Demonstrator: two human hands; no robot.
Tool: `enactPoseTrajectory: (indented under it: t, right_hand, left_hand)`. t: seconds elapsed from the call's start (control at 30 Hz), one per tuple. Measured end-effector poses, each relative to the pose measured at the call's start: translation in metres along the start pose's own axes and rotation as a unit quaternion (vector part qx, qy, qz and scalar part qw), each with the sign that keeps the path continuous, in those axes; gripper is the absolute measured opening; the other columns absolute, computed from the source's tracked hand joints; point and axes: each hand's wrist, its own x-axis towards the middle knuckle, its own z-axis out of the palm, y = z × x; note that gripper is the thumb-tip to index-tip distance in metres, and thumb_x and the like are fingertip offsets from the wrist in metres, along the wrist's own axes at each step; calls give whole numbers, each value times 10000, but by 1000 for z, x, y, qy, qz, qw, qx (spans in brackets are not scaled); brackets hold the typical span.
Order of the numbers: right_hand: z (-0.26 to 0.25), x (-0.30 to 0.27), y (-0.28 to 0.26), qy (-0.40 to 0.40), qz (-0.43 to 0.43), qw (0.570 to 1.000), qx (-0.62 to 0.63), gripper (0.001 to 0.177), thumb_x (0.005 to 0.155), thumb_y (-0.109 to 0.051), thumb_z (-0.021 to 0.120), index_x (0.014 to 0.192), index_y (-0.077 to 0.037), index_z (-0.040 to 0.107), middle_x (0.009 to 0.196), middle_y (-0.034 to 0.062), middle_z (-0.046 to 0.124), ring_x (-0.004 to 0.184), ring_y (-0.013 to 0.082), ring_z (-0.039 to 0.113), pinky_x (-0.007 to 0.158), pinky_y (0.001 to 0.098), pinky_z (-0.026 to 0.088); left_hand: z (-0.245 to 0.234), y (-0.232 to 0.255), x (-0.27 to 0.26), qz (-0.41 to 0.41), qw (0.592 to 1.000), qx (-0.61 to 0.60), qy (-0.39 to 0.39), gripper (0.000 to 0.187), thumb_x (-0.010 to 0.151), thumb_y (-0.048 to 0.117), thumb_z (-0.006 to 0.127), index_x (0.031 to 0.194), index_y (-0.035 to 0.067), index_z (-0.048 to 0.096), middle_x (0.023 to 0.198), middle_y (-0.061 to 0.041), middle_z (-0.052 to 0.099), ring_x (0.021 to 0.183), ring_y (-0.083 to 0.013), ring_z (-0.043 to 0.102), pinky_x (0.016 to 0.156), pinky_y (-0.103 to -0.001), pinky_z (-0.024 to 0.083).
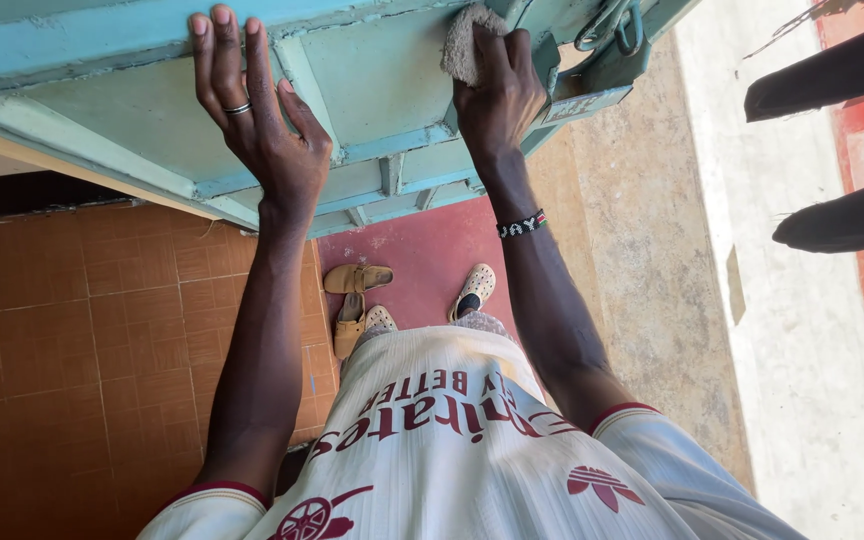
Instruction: Cleaning a metal gate using a cloth.
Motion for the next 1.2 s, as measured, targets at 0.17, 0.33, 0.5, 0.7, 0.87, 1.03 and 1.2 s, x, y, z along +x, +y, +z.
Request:
enactPoseTrajectory:
  t: [0.17,0.33,0.5,0.7,0.87,1.03,1.2]
  right_hand:
    - [20,-31,16,-43,-9,999,-30,390,727,-36,824,1066,-107,645,986,91,568,818,324,654,635,431,530]
    - [43,-75,38,-89,24,994,-55,359,696,-11,798,1010,-107,652,981,89,587,809,347,657,610,453,519]
    - [64,-117,65,-142,36,988,-51,325,712,-25,787,1007,-98,671,998,100,600,809,361,667,616,466,523]
    - [96,-159,79,-174,105,978,-51,245,745,-60,774,974,-84,691,986,124,615,798,380,675,625,485,532]
    - [112,-173,62,-134,221,966,-28,209,764,-55,743,963,-57,679,970,150,639,817,418,669,685,507,541]
    - [113,-170,26,-117,253,960,14,279,738,-42,737,1010,-37,676,1010,184,641,864,450,657,729,515,536]
    - [94,-173,47,-217,124,968,31,371,695,-23,741,1062,-37,689,1031,184,618,865,441,667,713,513,544]
  left_hand:
    - [1,-1,-4,-25,1000,3,-12,574,1104,-84,566,1637,49,400,1717,-96,309,1578,-318,274,1283,-420,358]
    - [3,-5,-9,-42,999,-25,-15,547,1091,-75,573,1607,59,449,1650,-114,388,1536,-340,333,1191,-358,468]
    - [1,-4,-6,-30,999,7,-14,541,1081,-60,593,1591,43,445,1634,-117,398,1523,-338,336,1235,-414,400]
    - [3,-1,-3,-26,999,21,-15,542,1086,-55,596,1594,35,429,1636,-107,394,1529,-324,329,1270,-433,365]
    - [4,-7,-7,-19,1000,16,-15,527,1093,-53,590,1587,35,429,1632,-102,390,1526,-313,330,1270,-428,354]
    - [6,-16,-9,-7,1000,12,-14,503,1101,-35,591,1578,46,453,1616,-98,406,1516,-306,331,1259,-431,350]
    - [0,-13,-4,6,1000,-1,-19,517,1091,-41,588,1584,42,452,1622,-103,404,1521,-316,318,1269,-446,329]
